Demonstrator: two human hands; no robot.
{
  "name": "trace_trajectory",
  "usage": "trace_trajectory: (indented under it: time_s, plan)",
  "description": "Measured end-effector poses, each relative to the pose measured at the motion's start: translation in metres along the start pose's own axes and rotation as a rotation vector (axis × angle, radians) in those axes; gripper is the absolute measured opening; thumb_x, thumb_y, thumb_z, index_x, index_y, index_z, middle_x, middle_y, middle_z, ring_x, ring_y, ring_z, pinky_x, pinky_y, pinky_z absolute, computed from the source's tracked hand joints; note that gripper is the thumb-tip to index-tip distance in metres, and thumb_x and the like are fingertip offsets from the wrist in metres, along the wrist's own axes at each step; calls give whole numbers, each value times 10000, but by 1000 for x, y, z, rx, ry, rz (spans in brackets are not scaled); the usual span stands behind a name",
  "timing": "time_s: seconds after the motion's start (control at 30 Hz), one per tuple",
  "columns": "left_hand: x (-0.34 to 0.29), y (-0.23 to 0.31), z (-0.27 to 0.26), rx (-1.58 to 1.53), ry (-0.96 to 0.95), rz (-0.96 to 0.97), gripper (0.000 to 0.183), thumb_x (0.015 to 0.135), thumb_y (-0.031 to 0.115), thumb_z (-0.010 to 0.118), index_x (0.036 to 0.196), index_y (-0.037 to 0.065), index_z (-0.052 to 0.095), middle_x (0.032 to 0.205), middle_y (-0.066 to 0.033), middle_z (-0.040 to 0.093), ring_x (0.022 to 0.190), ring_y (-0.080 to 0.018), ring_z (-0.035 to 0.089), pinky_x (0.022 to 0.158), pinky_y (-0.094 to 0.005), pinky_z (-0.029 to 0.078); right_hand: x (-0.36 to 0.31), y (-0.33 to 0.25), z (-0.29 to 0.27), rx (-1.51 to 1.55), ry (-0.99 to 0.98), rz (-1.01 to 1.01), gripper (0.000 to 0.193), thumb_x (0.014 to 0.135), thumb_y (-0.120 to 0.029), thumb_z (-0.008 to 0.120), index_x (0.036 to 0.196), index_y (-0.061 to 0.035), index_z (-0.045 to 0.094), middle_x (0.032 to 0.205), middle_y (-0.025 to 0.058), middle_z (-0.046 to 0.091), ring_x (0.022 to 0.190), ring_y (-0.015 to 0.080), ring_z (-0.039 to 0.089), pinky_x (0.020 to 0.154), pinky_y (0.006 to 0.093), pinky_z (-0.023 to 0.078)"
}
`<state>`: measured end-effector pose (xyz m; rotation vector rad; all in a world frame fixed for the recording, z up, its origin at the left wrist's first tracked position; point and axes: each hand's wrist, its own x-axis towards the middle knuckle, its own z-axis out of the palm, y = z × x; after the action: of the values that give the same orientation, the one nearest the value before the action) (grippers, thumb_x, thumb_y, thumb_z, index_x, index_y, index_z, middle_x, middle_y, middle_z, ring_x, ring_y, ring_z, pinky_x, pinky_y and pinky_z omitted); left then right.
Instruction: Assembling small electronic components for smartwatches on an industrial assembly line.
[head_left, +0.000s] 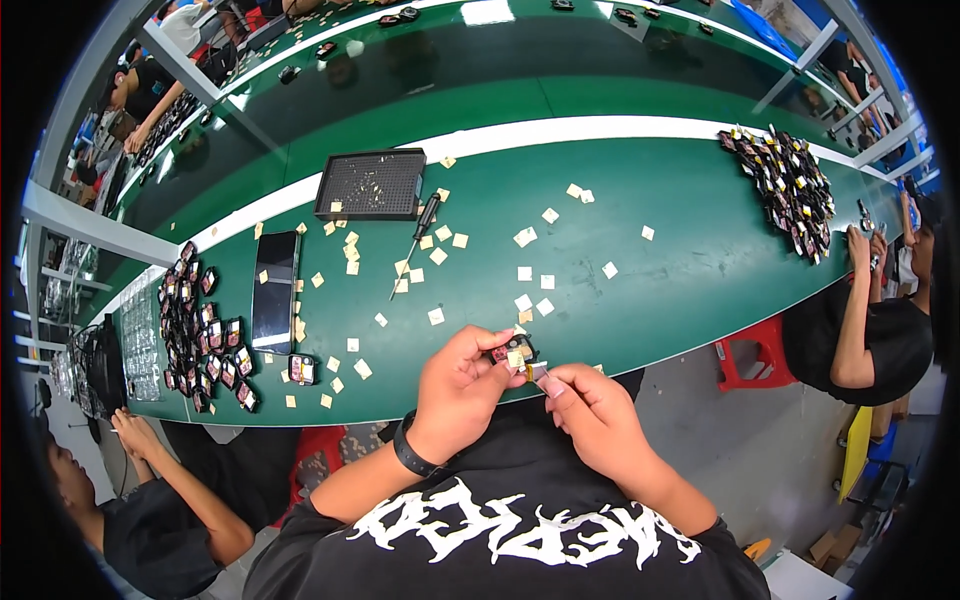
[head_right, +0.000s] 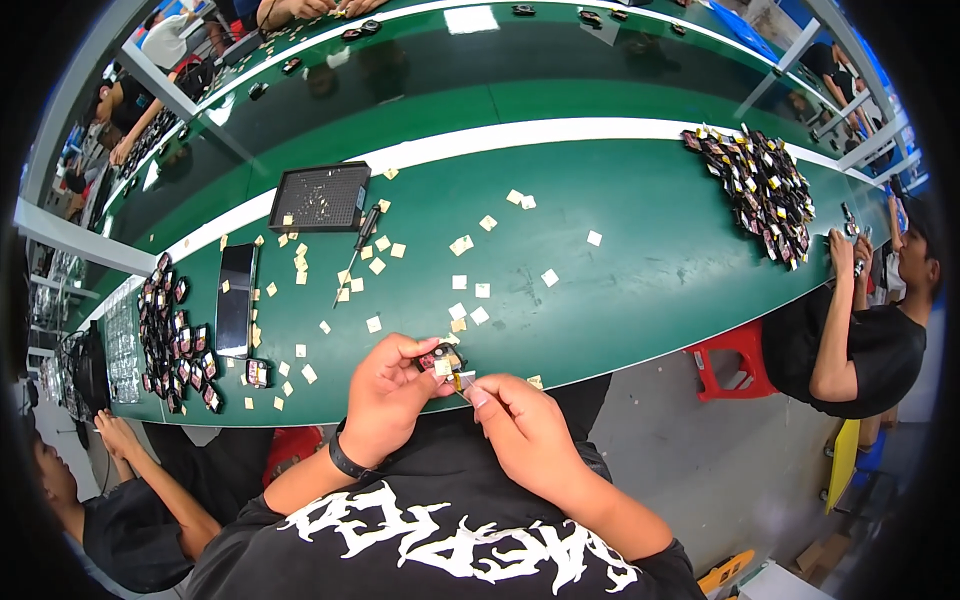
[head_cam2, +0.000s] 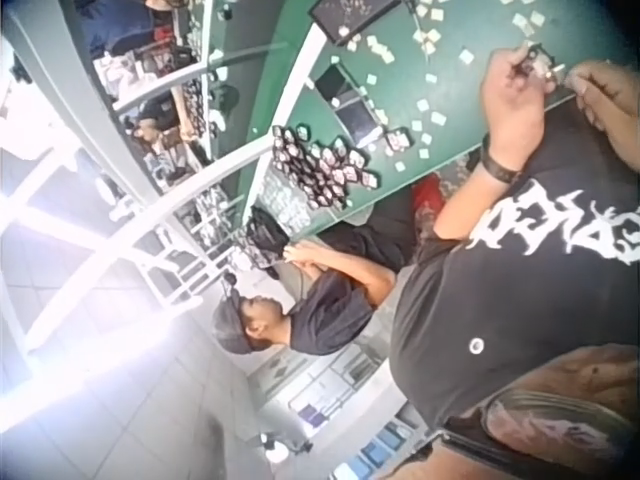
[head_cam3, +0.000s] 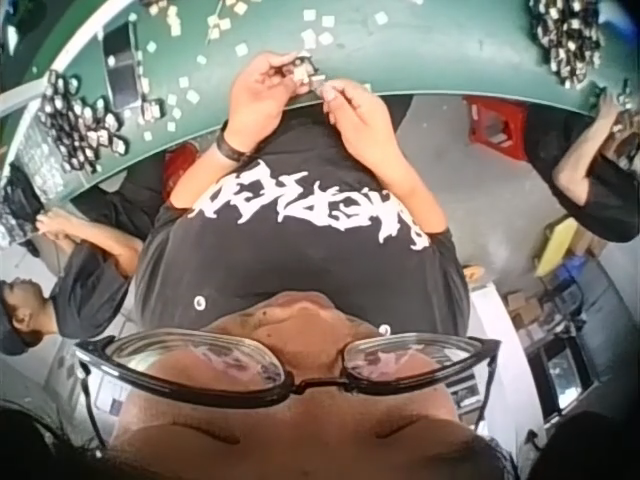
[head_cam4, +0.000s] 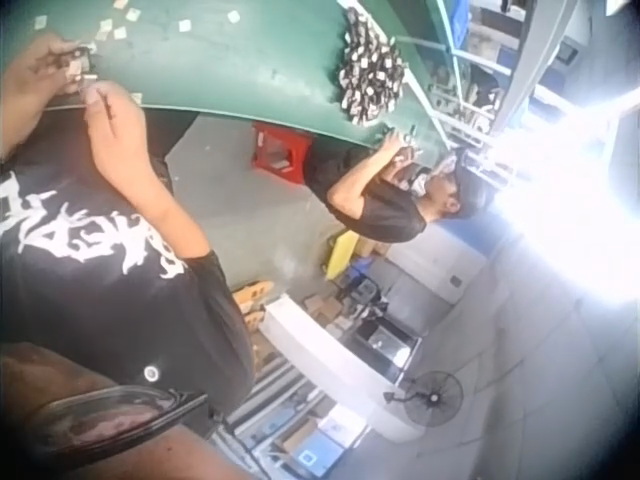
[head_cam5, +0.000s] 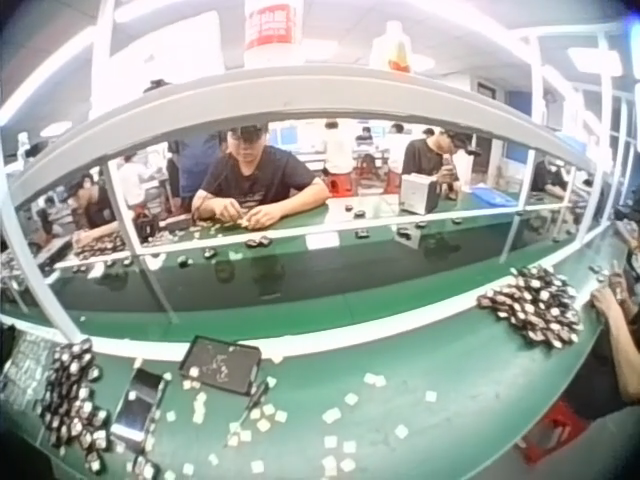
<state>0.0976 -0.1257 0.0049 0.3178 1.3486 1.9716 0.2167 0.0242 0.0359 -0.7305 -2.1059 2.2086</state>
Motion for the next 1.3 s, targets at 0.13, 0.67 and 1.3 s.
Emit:
trace_trajectory:
  time_s: [0.13, 0.67, 1.3]
  plan:
    - [1, -3, 2, 6, 22, 43, 273, 955, -136, 551, 1209, -35, 545, 1180, -139, 625, 1075, -193, 663, 897, -325, 597, 4, 2, 5, 5, 54, -36, 163, 1031, -144, 593, 1102, 3, 604, 827, 21, 613, 704, 80, 573, 640, 251, 497]
    - [-1, -5, 3, -21, 24, 115, 283, 964, -135, 552, 1235, -54, 539, 1204, -142, 627, 1071, -174, 661, 949, -291, 539, 10, -9, 10, 200, 23, 162, 129, 980, -74, 649, 993, 9, 551, 794, 42, 634, 625, 64, 602, 547, 229, 521]
    - [-6, -5, 1, 34, 10, 95, 261, 959, -129, 568, 1203, -50, 525, 1231, -170, 605, 1103, -208, 652, 956, -339, 555, 14, 0, 9, 189, 67, 164, 127, 960, -21, 674, 993, 12, 556, 793, 88, 663, 576, 101, 620, 514, 235, 521]
